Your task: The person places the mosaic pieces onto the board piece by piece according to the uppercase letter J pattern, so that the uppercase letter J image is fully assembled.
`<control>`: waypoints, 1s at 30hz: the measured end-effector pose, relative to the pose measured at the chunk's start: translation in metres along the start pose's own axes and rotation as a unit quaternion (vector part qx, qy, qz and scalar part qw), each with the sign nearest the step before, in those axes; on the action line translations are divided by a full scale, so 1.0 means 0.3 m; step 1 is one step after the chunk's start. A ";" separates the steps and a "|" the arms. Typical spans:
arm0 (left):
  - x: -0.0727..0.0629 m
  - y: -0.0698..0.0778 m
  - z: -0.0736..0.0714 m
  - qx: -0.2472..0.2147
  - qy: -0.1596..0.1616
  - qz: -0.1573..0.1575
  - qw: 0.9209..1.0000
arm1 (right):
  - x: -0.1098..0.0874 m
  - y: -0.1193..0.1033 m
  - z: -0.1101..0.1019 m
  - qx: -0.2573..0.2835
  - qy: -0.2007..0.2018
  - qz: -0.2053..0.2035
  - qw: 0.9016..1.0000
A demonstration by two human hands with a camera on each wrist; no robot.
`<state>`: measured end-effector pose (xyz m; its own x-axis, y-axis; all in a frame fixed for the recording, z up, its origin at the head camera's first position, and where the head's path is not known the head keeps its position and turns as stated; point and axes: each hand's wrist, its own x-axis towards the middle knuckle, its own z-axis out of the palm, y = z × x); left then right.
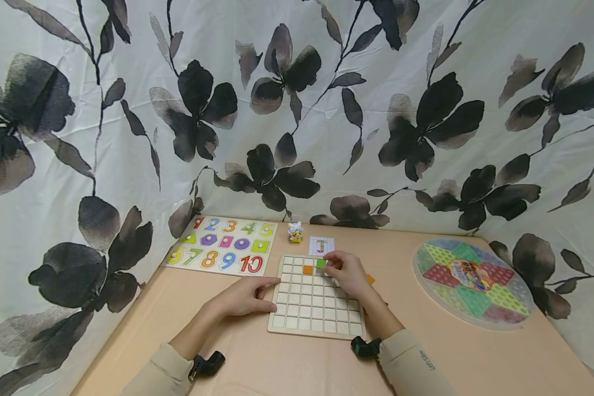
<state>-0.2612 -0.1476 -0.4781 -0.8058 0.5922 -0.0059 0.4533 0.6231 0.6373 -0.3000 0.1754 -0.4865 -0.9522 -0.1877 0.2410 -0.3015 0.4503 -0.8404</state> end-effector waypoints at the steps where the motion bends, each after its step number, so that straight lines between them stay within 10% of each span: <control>1: 0.000 0.000 0.000 0.000 0.000 0.001 1.000 | -0.001 0.002 0.003 -0.002 -0.002 -0.003 1.000; 30: 0.002 -0.011 0.004 -0.002 -0.001 -0.004 1.000 | 0.005 0.014 0.036 -0.069 -0.022 0.004 0.997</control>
<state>-0.2628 -0.1486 -0.4813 -0.8093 0.5872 -0.0124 0.4445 0.6262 0.6406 -0.3020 0.1675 -0.4950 -0.9522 -0.2211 0.2106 -0.3012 0.5677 -0.7661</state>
